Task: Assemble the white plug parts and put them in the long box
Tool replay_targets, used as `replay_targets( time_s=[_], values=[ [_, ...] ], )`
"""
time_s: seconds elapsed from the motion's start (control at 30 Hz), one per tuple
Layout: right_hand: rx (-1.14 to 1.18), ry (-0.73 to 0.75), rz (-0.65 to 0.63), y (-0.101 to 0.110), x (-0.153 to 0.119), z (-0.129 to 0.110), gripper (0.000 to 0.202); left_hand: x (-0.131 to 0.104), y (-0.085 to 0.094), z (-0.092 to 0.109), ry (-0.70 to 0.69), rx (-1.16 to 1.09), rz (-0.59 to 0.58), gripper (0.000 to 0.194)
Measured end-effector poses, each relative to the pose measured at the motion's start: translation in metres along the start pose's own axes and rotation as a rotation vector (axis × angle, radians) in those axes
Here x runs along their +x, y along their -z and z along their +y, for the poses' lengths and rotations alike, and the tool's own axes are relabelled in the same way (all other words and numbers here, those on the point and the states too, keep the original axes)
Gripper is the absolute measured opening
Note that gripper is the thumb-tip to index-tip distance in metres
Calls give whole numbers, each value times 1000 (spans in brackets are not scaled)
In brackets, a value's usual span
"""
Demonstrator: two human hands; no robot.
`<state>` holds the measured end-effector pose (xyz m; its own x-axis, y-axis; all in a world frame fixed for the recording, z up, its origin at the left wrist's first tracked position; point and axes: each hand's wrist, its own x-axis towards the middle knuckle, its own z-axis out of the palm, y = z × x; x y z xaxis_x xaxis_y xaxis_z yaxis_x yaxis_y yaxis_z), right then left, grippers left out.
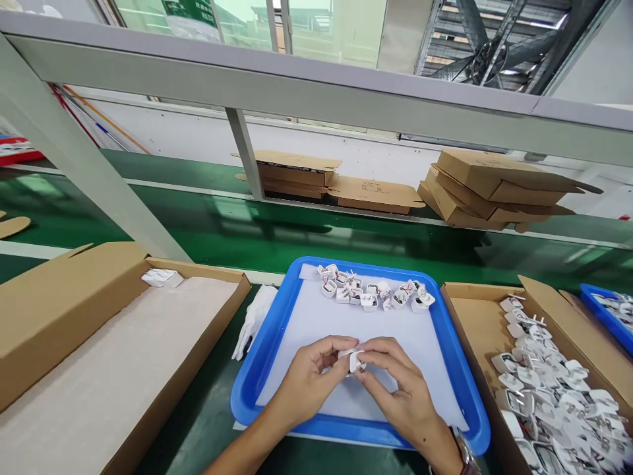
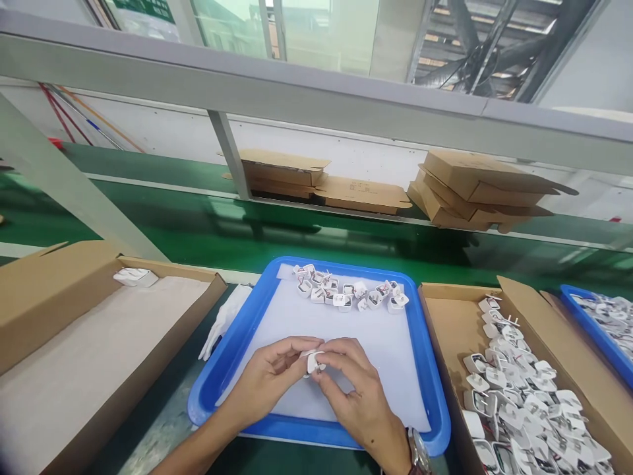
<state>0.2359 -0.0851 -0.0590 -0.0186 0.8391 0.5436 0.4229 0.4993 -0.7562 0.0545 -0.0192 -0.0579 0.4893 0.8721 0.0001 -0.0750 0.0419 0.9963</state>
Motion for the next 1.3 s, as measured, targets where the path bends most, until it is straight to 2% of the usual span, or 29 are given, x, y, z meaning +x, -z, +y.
replay_targets(
  time_s=[0.17,0.3,0.53,0.8,0.87,0.97,1.07,1.17,1.3],
  values=[
    [12,-85,56,4,-2,5,21,1,9,10,23,-25,-56,43],
    [18,-77,78,6,-2,5,21,-1,11,10,25,-77,-32,40],
    [22,69,-38,3,-2,6,38,-3,13,-1,8,-91,-6,37],
    [80,73,-176,2,-4,1,48,-8,17,1,-35,-94,-180,33],
    [139,21,-213,3,-4,0,47,-11,16,-1,-29,-98,-173,34],
    [237,-194,-210,6,-4,-1,38,-15,13,-5,50,-138,-103,37],
    [317,-376,-206,9,-1,-3,38,-16,11,-8,-11,-143,-58,35],
    [341,-417,-248,9,1,-3,36,-17,11,-5,-136,-72,-100,34],
    [294,-380,-233,9,0,-1,37,-18,12,-2,-230,36,-136,34]
  ],
)
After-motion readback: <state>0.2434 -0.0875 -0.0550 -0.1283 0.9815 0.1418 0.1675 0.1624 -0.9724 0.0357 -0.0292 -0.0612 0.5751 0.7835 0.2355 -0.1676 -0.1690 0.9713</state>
